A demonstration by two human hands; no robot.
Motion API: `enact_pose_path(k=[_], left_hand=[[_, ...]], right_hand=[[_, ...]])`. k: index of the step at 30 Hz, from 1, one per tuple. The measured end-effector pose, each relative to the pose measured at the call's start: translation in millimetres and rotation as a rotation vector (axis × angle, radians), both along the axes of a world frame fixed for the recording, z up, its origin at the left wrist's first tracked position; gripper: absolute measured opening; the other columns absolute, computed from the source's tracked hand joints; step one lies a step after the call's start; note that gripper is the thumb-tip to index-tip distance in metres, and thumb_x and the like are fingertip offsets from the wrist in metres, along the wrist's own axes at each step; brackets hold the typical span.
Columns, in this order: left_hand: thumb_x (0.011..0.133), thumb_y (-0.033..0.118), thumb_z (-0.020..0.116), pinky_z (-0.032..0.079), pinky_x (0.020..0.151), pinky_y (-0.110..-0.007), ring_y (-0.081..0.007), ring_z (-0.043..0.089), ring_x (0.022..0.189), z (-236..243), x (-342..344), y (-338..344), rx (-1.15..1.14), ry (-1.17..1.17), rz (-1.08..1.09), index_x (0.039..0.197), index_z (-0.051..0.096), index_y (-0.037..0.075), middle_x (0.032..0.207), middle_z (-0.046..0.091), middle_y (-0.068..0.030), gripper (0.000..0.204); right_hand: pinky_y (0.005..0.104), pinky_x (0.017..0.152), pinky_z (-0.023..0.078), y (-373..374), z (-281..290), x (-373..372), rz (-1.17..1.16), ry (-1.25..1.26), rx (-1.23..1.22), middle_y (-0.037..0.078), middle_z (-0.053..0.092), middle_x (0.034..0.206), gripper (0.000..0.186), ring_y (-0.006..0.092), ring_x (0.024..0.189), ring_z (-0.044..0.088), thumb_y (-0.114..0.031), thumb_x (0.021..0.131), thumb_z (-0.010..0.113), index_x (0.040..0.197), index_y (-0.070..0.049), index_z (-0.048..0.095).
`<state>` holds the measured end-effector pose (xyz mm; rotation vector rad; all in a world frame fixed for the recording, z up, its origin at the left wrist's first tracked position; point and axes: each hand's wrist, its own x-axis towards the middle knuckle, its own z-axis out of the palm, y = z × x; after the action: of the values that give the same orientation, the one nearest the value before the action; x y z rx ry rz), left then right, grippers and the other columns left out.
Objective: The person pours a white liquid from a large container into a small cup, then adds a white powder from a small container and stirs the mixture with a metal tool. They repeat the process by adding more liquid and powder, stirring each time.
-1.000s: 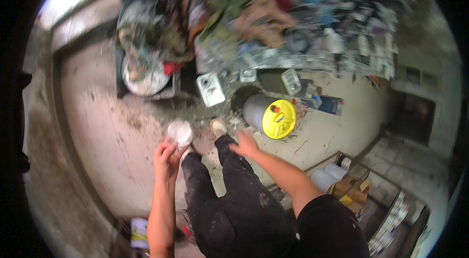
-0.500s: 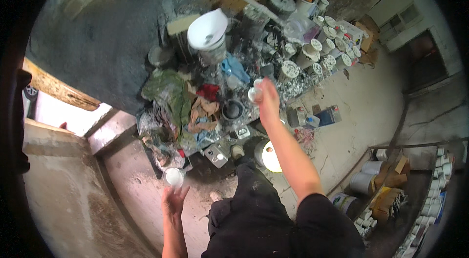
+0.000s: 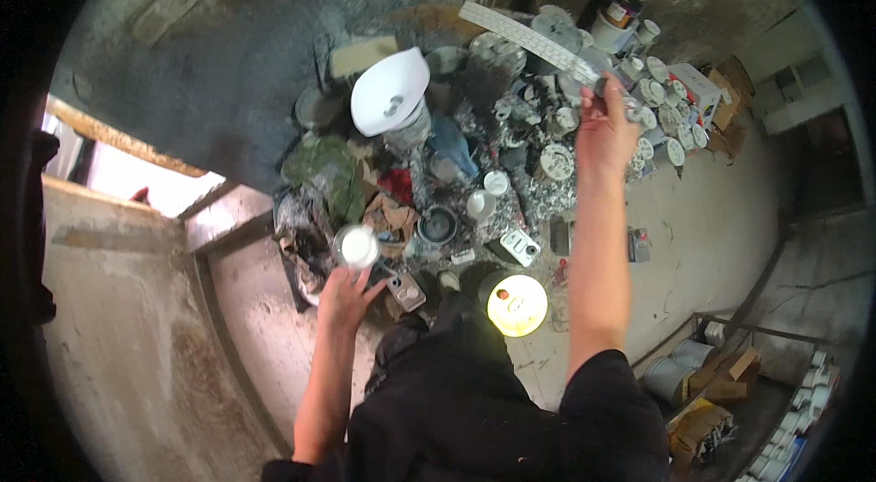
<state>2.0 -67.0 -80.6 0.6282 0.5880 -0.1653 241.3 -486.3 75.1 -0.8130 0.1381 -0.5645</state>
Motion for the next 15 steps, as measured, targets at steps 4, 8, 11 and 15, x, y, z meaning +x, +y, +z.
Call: enact_pose_path(k=[4, 8, 11, 15], left_hand=[[0.097, 0.019, 0.071, 0.032, 0.115, -0.077, -0.0355, 0.048, 0.139, 15.5, 19.0, -7.9, 0.026, 0.002, -0.050, 0.100, 0.064, 0.012, 0.124, 0.061, -0.0045, 0.011], [0.097, 0.013, 0.070, 0.042, 0.108, -0.073, -0.0300, 0.054, 0.128, 29.8, 22.3, -7.6, -0.007, 0.019, -0.081, 0.101, 0.067, 0.009, 0.116, 0.064, -0.0039, 0.006], [0.097, 0.009, 0.070, 0.048, 0.103, -0.070, -0.0261, 0.059, 0.119, 31.1, 17.3, -3.6, -0.012, 0.051, -0.111, 0.101, 0.068, 0.008, 0.111, 0.066, -0.0039, 0.006], [0.098, 0.013, 0.068, 0.040, 0.108, -0.077, -0.0393, 0.050, 0.136, 22.8, 11.1, 1.5, -0.013, 0.016, -0.157, 0.104, 0.067, 0.008, 0.126, 0.063, -0.0082, 0.007]], right_hand=[[0.0284, 0.067, 0.060, 40.2, 62.5, -72.8, 0.259, -0.050, -0.608, 0.014, 0.074, 0.095, 0.021, 0.0194, 0.074, 0.074, -0.010, 0.099, 0.071, 0.110, 0.008, 0.073], [0.0285, 0.062, 0.059, 105.3, 98.9, -102.6, 0.641, -0.065, -1.172, 0.007, 0.077, 0.085, 0.014, 0.0139, 0.070, 0.075, -0.012, 0.093, 0.080, 0.094, 0.002, 0.079], [0.0352, 0.065, 0.057, 155.6, 92.1, -96.4, 0.791, -0.404, -1.478, 0.011, 0.076, 0.087, 0.015, 0.0291, 0.077, 0.074, -0.018, 0.090, 0.081, 0.095, -0.004, 0.079], [0.0384, 0.063, 0.055, 194.7, 72.6, -86.7, 0.894, -0.548, -1.572, 0.012, 0.074, 0.085, 0.016, 0.0327, 0.074, 0.071, -0.019, 0.091, 0.080, 0.095, -0.003, 0.077]])
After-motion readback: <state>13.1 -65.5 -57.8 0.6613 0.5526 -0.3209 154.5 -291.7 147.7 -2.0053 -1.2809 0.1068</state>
